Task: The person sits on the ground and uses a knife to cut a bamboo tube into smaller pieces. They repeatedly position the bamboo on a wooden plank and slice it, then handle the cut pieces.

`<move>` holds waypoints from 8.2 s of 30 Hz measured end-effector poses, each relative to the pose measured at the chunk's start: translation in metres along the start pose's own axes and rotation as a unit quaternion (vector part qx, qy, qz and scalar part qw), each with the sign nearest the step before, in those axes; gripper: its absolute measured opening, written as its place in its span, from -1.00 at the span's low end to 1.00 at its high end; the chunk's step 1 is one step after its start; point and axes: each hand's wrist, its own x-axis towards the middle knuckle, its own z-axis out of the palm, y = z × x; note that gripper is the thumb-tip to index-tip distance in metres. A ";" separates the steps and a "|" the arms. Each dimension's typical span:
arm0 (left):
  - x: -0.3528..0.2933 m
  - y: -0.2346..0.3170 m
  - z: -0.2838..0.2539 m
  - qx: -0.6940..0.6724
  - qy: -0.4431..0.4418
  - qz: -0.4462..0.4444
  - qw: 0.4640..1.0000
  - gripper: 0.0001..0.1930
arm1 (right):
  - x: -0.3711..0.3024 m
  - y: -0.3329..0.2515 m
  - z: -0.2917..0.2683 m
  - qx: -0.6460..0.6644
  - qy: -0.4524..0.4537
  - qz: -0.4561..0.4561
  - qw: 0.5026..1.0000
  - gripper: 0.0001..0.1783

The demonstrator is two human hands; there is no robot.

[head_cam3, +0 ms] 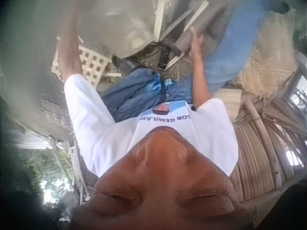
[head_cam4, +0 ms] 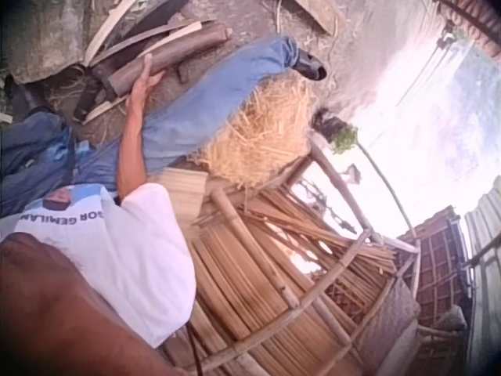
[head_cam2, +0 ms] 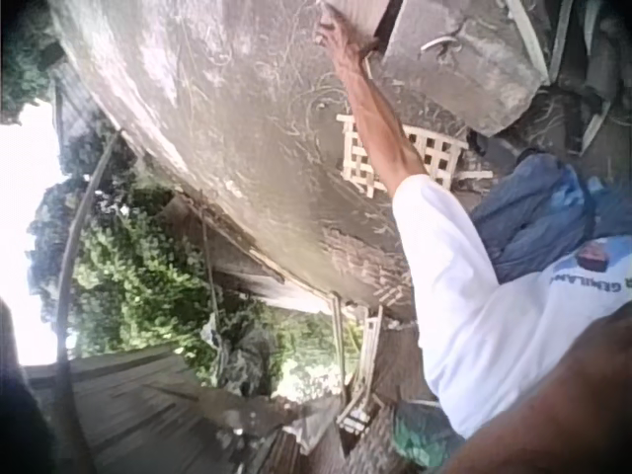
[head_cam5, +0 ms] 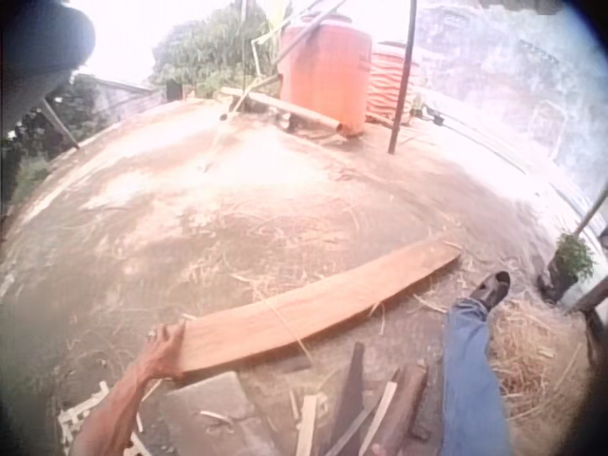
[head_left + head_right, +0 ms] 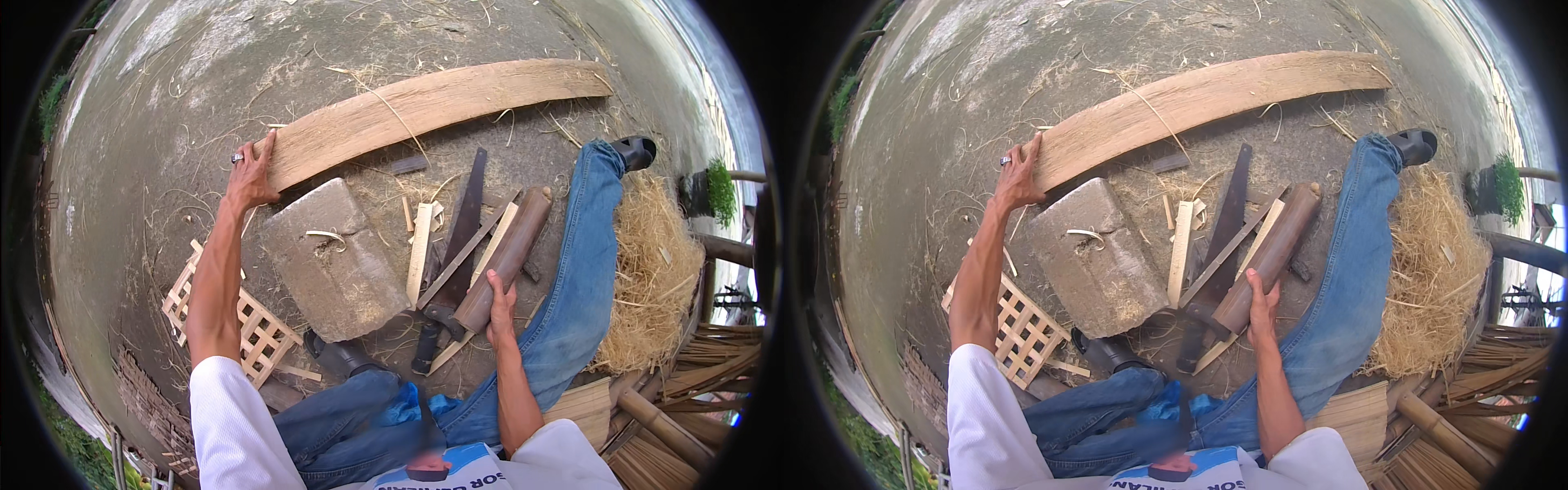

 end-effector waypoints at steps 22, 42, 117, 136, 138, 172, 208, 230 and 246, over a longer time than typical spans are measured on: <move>-0.159 0.109 -0.072 0.066 -0.113 -0.040 0.991 0.55 | -0.045 -0.020 -0.003 0.176 -0.117 -0.037 0.977 -0.20; -0.332 0.231 -0.212 -0.524 0.319 -0.208 0.762 -0.43 | -0.147 -0.052 0.146 0.040 -0.519 -0.112 0.847 -0.02; -0.302 0.193 -0.216 -0.506 0.497 -0.258 0.656 -0.46 | -0.147 0.023 0.005 -0.180 -0.287 -0.124 0.933 -0.26; -0.306 0.234 -0.221 -0.328 0.512 -0.168 0.776 -0.73 | -0.076 -0.025 0.076 -0.477 -0.204 -0.254 0.816 -0.55; -0.309 0.232 -0.217 -0.361 0.506 -0.145 0.770 -0.73 | -0.090 -0.032 0.073 -0.430 -0.253 -0.269 0.824 -0.55; -0.337 0.219 -0.219 -0.457 0.378 -0.008 0.805 -0.59 | -0.092 -0.033 0.080 -0.412 -0.245 -0.348 0.806 -0.59; -0.338 0.224 -0.228 -0.519 0.270 0.116 0.803 -0.66 | -0.059 -0.014 0.062 -0.433 -0.211 -0.319 0.816 -0.57; -0.333 0.207 -0.222 -0.502 0.394 -0.129 0.759 -0.36 | -0.054 -0.005 0.049 -0.360 -0.246 -0.212 0.874 -0.43; -0.315 0.231 -0.201 -0.542 0.502 -0.133 0.661 -0.64 | -0.119 -0.033 0.077 -0.298 -0.294 -0.334 0.844 -0.45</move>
